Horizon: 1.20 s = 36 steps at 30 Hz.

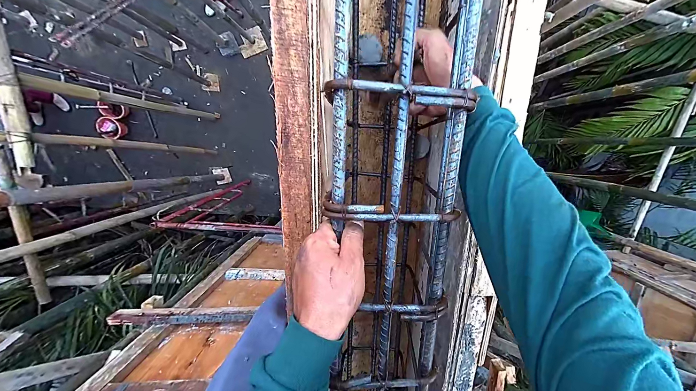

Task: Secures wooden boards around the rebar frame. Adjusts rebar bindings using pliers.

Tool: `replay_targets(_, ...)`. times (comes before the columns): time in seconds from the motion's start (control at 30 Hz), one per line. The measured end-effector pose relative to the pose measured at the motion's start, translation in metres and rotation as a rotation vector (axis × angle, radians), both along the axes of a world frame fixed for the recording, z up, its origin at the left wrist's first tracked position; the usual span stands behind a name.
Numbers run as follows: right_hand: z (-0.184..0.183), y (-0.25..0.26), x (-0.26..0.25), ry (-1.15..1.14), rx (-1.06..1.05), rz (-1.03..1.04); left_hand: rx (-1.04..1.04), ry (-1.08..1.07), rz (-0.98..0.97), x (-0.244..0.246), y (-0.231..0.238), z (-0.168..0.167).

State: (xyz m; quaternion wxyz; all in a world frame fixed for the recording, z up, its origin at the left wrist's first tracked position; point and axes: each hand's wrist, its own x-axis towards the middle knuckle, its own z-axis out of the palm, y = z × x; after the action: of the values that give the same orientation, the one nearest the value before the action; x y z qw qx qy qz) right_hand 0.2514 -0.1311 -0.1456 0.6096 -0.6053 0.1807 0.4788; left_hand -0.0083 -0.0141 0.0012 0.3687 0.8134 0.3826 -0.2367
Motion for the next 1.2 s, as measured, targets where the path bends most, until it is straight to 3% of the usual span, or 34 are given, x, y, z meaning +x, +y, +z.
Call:
replay_targets(0.17,-0.004,-0.001,0.001,0.009,0.100,0.061,0.005,0.015,-0.004,0.001,0.001,0.001)
replay_targets(0.33,0.001,-0.003,0.002,-0.244,0.270,-0.053,-0.008,0.002,-0.002,0.002,0.000,0.002)
replay_targets(0.53,0.014,-0.004,0.001,-0.170,0.284,-0.121,0.007,-0.008,-0.008,0.001,-0.002,0.000)
replay_targets(0.83,-0.012,-0.017,0.001,-0.027,0.644,-0.309,0.007,-0.006,0.009,0.002,-0.001,-0.003)
replay_targets(0.97,-0.002,-0.010,0.000,-0.005,0.584,-0.355,0.020,-0.012,0.020,0.004,-0.002,-0.003)
replay_targets(1.2,0.001,0.005,0.005,-0.035,0.441,-0.221,0.011,0.016,0.014,0.008,-0.003,0.002)
